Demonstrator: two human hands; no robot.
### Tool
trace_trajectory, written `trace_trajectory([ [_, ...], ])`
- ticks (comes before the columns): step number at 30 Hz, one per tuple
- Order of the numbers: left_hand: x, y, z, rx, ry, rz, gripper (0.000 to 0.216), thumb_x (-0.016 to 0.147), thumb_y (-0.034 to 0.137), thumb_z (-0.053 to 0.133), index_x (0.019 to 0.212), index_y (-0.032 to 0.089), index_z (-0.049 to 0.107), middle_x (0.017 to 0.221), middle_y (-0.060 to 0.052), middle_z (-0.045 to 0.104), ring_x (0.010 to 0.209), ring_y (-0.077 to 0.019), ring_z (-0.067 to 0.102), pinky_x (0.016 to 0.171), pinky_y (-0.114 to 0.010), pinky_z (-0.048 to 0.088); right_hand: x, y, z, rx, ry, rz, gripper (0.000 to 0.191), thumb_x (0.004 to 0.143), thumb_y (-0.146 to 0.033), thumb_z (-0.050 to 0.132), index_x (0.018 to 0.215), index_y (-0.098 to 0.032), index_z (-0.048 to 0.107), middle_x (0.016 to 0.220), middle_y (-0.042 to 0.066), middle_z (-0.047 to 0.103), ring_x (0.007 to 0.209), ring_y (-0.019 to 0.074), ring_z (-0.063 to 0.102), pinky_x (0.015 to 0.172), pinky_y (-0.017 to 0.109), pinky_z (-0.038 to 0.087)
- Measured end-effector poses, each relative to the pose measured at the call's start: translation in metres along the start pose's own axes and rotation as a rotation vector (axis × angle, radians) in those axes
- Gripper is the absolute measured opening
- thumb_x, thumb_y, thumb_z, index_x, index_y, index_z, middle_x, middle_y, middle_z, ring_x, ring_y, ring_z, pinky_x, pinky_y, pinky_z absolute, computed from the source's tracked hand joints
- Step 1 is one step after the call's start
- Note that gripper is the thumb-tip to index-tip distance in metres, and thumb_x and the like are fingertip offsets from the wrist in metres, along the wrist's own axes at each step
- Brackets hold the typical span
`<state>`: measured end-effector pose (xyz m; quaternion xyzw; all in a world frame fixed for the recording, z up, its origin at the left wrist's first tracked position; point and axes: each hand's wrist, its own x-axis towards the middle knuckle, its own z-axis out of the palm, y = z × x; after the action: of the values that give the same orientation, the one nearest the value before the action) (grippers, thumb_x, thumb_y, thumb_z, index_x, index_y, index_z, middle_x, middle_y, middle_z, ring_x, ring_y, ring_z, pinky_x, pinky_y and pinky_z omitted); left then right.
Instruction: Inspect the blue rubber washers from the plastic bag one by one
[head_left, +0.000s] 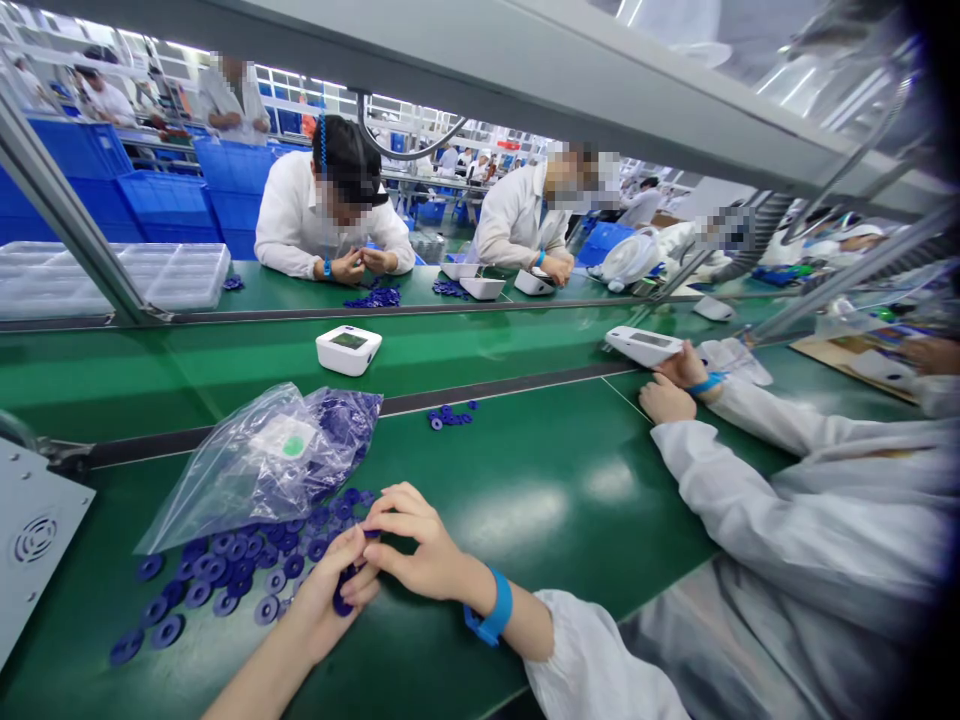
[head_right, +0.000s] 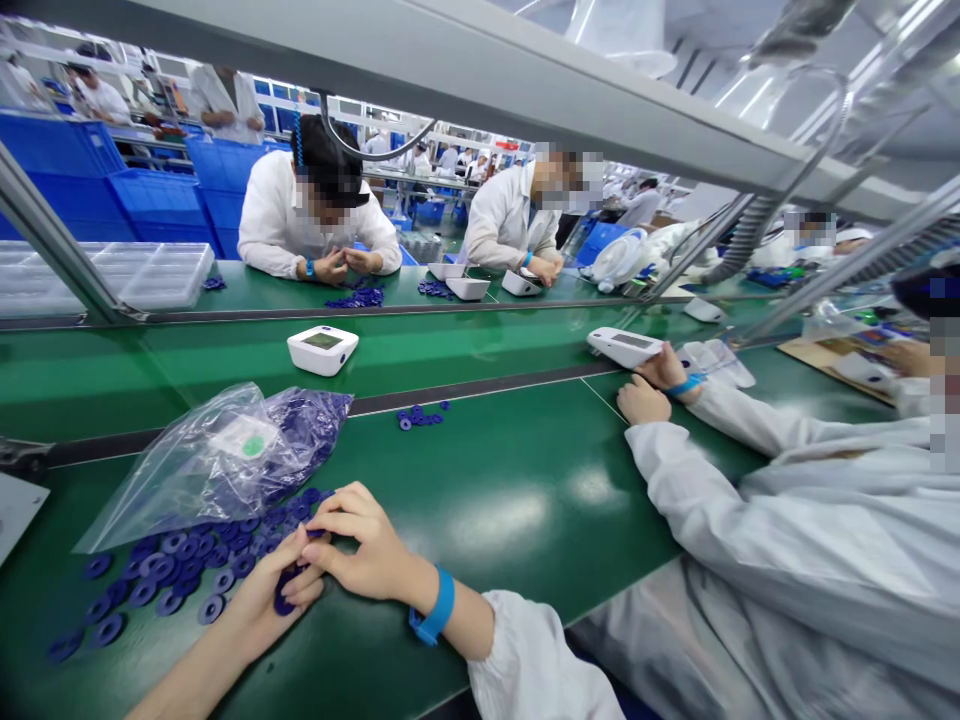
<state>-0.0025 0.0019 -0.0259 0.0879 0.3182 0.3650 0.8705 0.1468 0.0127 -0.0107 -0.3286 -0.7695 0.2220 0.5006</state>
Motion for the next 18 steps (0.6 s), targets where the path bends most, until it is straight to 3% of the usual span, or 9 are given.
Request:
trace_trajectory([
  [10, 0.000, 0.001, 0.002, 0.002, -0.053, -0.003, 0.056, 0.050, 0.031, 0.093, 0.077, 0.014, 0.047, 0.051, 0.011, 0.042, 0.035, 0.0029, 0.023, 0.037, -0.013, 0.014, 0.001, -0.006, -0.006, 0.027, -0.137, 0.122, 0.026, 0.093, -0.039, 0.056, 0.105, -0.018, 0.065, 0.097, 0.009, 0.065, 0.094, 0.0207, 0.054, 0.086, 0.039, 0.046],
  [18, -0.001, 0.001, -0.004, -0.005, -0.143, 0.001, 0.048, 0.060, 0.033, 0.088, 0.071, 0.013, 0.046, 0.055, 0.009, 0.041, 0.037, 0.0024, 0.024, 0.038, -0.013, 0.015, 0.003, -0.009, -0.008, 0.154, -0.185, 0.207, 0.026, 0.095, -0.040, 0.052, 0.097, -0.019, 0.068, 0.096, 0.007, 0.067, 0.094, 0.0193, 0.055, 0.088, 0.038, 0.045],
])
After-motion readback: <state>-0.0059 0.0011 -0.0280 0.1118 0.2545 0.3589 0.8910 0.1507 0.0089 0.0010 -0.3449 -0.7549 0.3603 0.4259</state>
